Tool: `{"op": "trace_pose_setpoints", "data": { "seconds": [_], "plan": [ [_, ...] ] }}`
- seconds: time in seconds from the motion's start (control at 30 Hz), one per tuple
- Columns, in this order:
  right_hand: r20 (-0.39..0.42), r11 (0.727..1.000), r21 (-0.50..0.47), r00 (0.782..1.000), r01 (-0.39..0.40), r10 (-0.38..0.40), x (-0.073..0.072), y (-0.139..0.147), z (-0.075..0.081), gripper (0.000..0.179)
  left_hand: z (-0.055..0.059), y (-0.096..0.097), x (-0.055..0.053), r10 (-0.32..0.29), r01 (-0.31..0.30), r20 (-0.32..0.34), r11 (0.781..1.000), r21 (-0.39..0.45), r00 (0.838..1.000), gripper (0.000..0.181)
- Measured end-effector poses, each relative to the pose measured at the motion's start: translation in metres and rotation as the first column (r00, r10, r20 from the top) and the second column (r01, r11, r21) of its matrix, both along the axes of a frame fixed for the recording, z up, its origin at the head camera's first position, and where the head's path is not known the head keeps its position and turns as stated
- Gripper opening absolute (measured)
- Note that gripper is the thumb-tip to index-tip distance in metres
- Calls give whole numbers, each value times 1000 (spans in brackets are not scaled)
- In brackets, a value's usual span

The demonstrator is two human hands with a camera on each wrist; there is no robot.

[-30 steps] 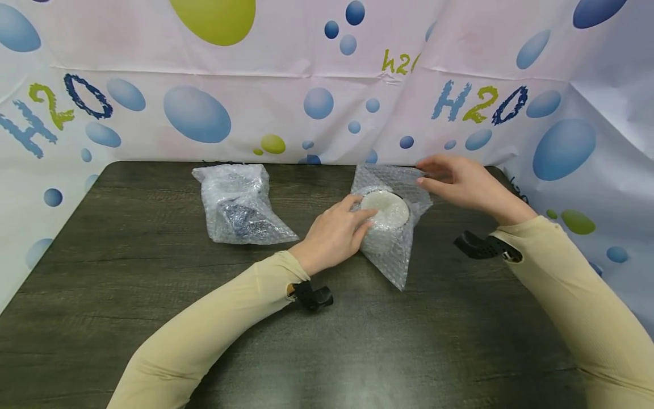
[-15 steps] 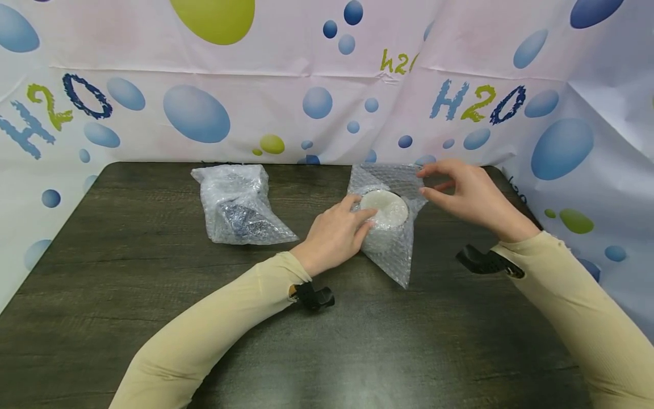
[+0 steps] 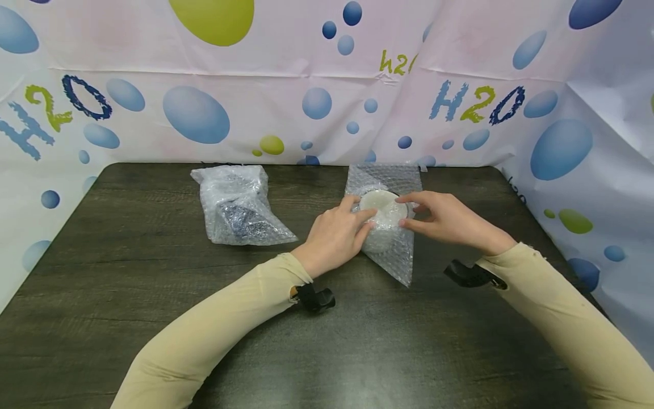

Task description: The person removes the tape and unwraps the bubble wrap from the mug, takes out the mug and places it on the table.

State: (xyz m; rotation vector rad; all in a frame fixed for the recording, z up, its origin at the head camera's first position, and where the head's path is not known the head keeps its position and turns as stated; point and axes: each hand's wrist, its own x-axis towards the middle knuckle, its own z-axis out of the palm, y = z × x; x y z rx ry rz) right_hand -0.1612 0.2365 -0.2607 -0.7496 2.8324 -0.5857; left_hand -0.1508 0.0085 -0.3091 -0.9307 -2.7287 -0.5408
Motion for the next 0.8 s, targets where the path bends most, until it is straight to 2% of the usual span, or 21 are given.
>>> {"op": "trace_pose_setpoints", "data": {
  "seconds": [0.4,0.8],
  "plan": [
    [-50,998,-58,999,-1,-2,4,-2,-10,43,-1,-1,1,4,-4,-8,1000,-3,1000,34],
    [-71,985,-148,993,86,-97,7,12,-15,39,-2,0,1,0,0,-12,1000,23,1000,34]
  ]
}}
